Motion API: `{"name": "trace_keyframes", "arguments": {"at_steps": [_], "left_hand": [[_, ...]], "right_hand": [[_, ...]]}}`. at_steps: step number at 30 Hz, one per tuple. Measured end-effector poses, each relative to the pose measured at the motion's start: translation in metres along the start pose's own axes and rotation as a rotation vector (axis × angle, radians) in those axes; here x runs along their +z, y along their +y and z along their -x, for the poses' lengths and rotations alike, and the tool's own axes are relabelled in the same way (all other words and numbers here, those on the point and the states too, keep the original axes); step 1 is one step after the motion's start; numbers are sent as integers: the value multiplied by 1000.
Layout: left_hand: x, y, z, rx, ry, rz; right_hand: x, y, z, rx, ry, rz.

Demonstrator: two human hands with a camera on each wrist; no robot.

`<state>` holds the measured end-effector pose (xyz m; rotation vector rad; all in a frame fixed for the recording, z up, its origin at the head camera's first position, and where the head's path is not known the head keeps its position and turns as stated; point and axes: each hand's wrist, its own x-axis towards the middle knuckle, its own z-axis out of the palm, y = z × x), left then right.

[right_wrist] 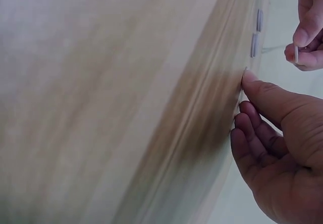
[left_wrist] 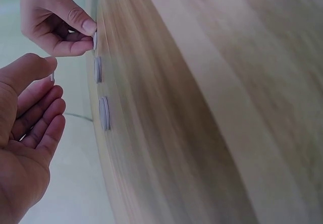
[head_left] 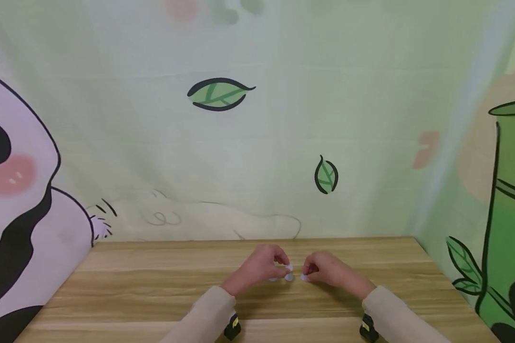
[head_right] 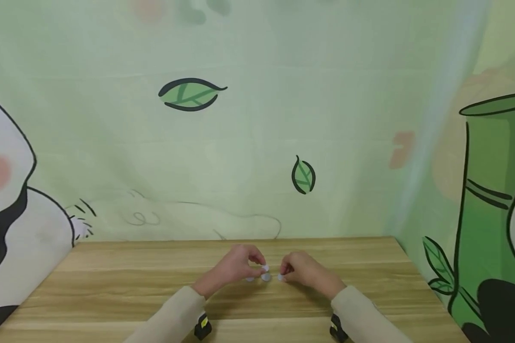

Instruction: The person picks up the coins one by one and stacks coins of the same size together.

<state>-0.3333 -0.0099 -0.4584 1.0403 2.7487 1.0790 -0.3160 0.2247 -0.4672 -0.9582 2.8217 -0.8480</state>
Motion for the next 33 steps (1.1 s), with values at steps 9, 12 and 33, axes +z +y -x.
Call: {"name": "trace_keyframes", "arguments": {"at_steps": [9,12,33], "left_hand": [[4,0,-5,-11,-11,-20],[6,0,-7,-20,-19,-18],[25,9,-19,23,-66,-49]], "right_hand": [[-1,-3,2,-32,36,15],[0,-2,2,-35,40,20],[2,2,3,-8,45,-39]]}}
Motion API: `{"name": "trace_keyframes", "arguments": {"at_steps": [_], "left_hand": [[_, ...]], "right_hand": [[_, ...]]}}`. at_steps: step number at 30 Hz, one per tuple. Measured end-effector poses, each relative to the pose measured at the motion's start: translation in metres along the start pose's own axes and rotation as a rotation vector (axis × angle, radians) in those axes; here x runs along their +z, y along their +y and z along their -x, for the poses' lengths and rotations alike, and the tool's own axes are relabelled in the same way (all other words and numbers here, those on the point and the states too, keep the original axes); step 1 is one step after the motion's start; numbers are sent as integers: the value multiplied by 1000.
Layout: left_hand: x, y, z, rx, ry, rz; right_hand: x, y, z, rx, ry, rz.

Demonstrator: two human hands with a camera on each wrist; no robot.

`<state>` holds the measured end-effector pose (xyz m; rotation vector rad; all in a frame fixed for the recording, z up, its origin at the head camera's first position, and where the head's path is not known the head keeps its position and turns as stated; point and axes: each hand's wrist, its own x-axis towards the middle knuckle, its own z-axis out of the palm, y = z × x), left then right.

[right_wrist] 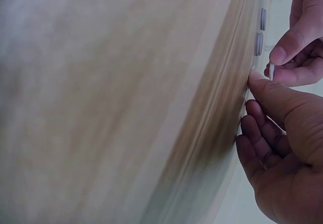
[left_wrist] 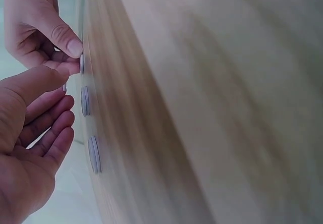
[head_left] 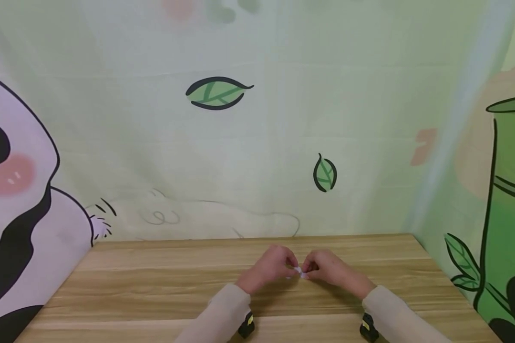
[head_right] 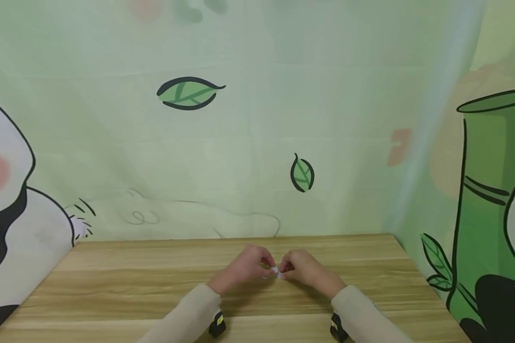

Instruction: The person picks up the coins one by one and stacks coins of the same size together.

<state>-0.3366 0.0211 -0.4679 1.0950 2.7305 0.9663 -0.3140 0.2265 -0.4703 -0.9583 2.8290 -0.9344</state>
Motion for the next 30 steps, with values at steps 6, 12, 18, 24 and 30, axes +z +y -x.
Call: {"name": "trace_keyframes", "arguments": {"at_steps": [6,12,18,24,30], "left_hand": [[2,4,-1,-18,-14,-61],[4,5,-2,-9,5,-91],[7,5,-6,-34,-15,-81],[8,7,-9,-52,-41,-98],[9,8,-11,-28,-48,-119]], "right_hand": [[1,2,0,3,-23,-21],[1,4,-1,-7,-23,-12],[-2,8,6,-25,-13,-58],[-3,9,11,-31,7,-35],[1,8,9,-15,40,-20]]}}
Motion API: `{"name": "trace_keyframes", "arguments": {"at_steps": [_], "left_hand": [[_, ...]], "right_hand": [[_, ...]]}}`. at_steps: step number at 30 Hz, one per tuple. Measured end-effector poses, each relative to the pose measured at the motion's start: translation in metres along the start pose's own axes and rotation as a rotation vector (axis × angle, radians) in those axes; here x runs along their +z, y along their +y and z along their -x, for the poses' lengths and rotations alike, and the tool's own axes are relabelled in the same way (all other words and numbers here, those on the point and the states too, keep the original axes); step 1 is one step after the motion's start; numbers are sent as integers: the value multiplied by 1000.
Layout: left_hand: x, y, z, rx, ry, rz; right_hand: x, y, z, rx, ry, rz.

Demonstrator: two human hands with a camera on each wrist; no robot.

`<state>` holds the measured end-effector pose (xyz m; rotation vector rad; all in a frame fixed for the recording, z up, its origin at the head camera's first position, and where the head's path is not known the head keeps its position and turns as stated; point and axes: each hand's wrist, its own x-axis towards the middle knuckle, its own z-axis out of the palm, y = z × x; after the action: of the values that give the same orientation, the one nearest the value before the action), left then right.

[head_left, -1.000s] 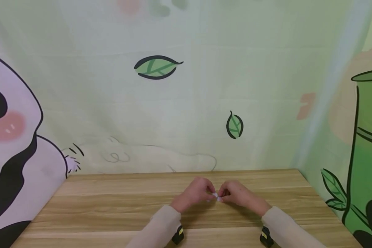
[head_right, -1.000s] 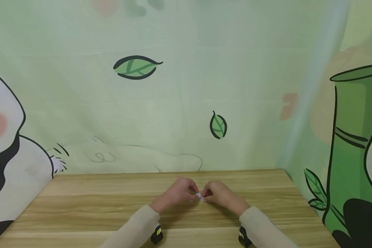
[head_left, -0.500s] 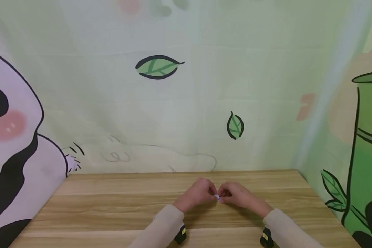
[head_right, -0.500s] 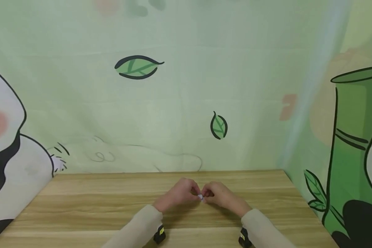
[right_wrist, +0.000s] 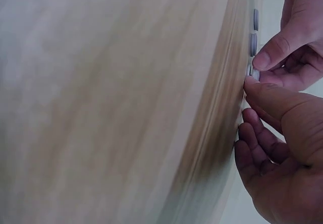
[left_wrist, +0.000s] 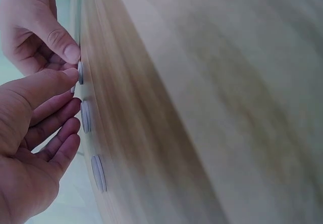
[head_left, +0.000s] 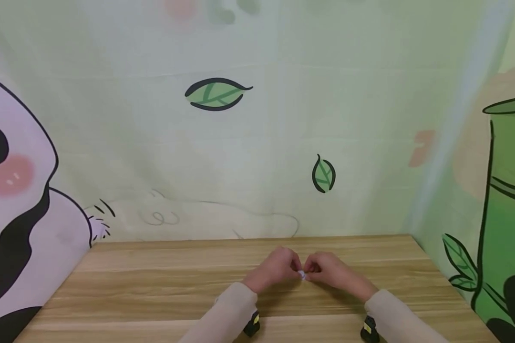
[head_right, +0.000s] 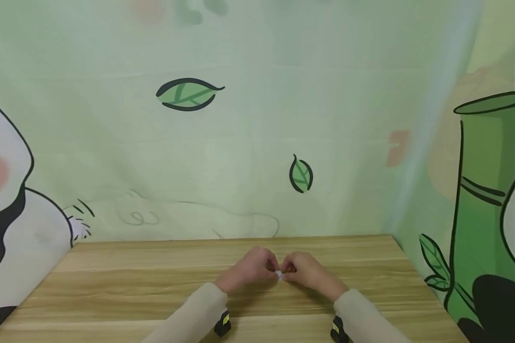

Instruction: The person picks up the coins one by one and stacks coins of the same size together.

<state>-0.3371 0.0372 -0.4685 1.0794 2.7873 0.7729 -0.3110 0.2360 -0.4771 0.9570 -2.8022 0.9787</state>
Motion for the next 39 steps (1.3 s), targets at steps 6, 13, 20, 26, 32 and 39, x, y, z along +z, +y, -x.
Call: {"name": "trace_keyframes", "arguments": {"at_steps": [6,13,20,26,32,39], "left_hand": [[2,-2,1,6,4,-6],[1,-2,1,13,0,-38],[2,4,0,16,-21,-66],[5,5,-1,32,-23,-85],[8,6,-3,83,-10,-115],[5,6,-1,78,-3,-69]], "right_hand": [[3,-2,-2,32,18,16],[2,-2,-3,35,16,22],[1,-2,0,19,31,49],[0,-4,2,18,20,42],[-8,-2,3,3,-41,33],[-23,-3,11,12,-130,37]]}}
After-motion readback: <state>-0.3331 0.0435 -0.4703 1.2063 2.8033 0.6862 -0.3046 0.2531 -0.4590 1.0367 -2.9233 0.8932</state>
